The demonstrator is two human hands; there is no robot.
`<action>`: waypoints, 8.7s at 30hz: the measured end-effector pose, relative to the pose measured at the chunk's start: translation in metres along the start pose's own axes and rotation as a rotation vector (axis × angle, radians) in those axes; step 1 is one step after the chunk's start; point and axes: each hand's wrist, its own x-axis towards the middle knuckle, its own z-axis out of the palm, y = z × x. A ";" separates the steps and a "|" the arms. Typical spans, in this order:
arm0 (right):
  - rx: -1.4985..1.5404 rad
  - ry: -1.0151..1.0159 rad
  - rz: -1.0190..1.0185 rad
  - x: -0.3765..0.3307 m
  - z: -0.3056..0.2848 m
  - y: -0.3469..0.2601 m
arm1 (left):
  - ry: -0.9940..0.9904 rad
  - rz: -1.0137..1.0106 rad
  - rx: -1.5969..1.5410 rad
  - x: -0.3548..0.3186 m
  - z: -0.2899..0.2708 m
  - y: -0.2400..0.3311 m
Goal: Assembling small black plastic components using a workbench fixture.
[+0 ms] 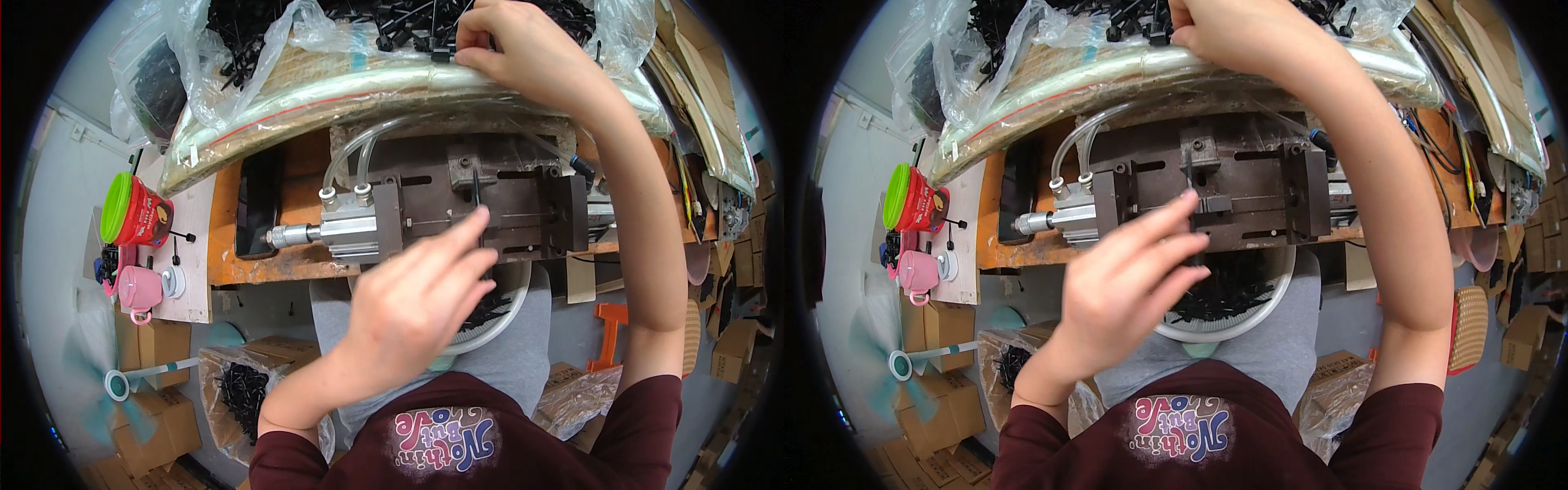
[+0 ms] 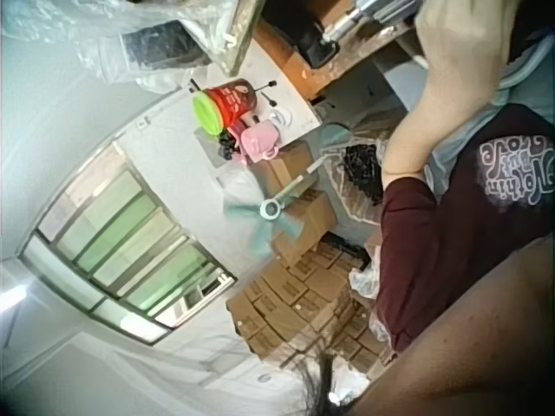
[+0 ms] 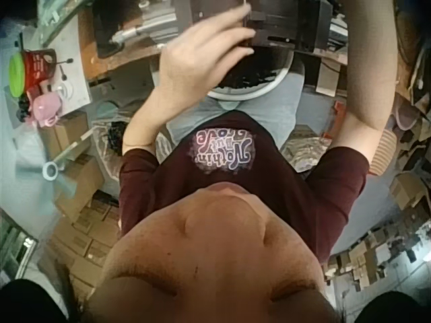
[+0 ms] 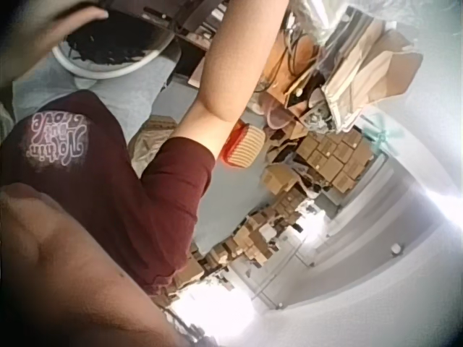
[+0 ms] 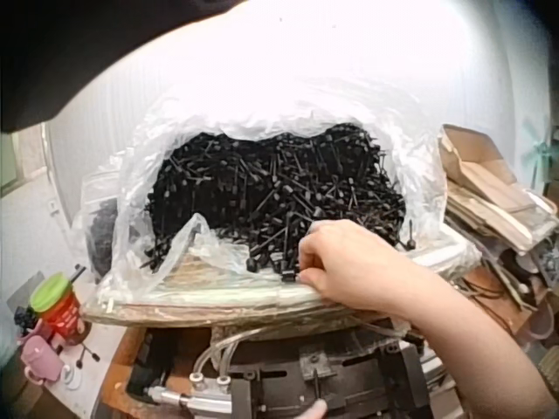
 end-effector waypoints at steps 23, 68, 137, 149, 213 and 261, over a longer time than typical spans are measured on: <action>0.403 0.217 0.118 -0.181 0.032 -0.077 | 0.015 -0.018 0.138 0.037 -0.012 -0.015; 0.022 0.384 -0.021 -0.056 -0.014 0.001 | -0.117 0.022 0.357 -0.015 0.038 -0.007; 0.030 0.063 0.063 -0.190 0.064 -0.099 | 0.010 -0.236 0.246 0.155 -0.043 -0.114; -0.010 -0.052 -0.006 -0.174 0.044 -0.096 | 0.048 -0.119 -0.348 0.088 -0.065 -0.036; 0.305 0.041 0.065 -0.168 0.030 -0.079 | 0.069 -0.164 -0.008 0.128 -0.055 -0.076; -0.028 -0.086 0.045 -0.178 0.049 -0.094 | 0.106 -0.189 0.093 0.160 -0.017 -0.068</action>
